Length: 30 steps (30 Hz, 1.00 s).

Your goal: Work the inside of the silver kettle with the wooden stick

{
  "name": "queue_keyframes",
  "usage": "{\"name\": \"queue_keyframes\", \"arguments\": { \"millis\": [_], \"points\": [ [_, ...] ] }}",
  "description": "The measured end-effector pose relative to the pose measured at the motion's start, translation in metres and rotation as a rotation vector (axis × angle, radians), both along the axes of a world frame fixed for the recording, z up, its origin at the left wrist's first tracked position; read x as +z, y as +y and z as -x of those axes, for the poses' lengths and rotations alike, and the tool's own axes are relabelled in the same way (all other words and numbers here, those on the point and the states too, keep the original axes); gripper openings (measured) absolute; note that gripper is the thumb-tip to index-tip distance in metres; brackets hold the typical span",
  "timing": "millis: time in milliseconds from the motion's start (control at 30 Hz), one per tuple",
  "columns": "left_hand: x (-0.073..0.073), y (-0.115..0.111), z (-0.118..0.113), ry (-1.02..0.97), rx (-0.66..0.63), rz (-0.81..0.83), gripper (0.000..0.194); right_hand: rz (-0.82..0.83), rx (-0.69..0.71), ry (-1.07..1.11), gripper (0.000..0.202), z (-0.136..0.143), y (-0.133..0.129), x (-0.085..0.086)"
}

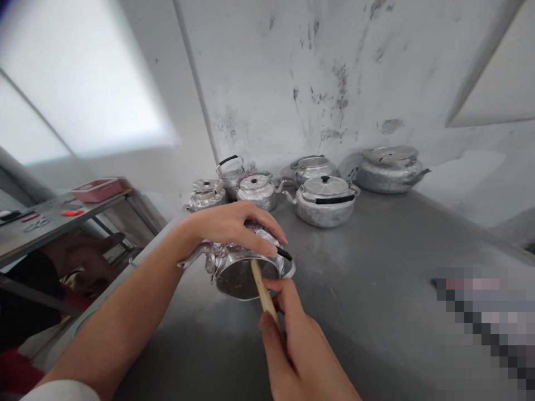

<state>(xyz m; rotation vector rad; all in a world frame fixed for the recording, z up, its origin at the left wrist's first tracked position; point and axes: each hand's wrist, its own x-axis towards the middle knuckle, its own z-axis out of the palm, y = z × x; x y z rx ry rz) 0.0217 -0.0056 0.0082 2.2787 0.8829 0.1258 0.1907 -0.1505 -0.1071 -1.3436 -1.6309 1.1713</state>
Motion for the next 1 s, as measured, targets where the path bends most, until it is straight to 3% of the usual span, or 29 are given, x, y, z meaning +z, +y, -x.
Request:
{"name": "queue_keyframes", "arguments": {
  "millis": [400,533,667,867,1000],
  "points": [
    [0.0,0.0,0.0,-0.017,-0.003,-0.001,0.038,-0.109,0.061,-0.002,0.036,-0.003,0.003,-0.004],
    [0.0,0.001,0.001,-0.004,-0.002,0.016,0.041,-0.042,-0.001,-0.016,0.039,0.0,0.001,-0.001],
    [0.0,0.001,0.001,-0.016,-0.009,0.009,0.039,-0.098,-0.007,-0.013,0.037,0.002,0.001,0.002],
    [0.0,0.0,0.001,-0.012,0.011,0.023,0.041,-0.182,0.034,-0.077,0.038,-0.006,0.007,0.005],
    [-0.003,0.011,0.009,-0.08,-0.005,0.069,0.037,-0.21,0.094,-0.206,0.033,-0.011,0.014,0.004]
  ]
}}
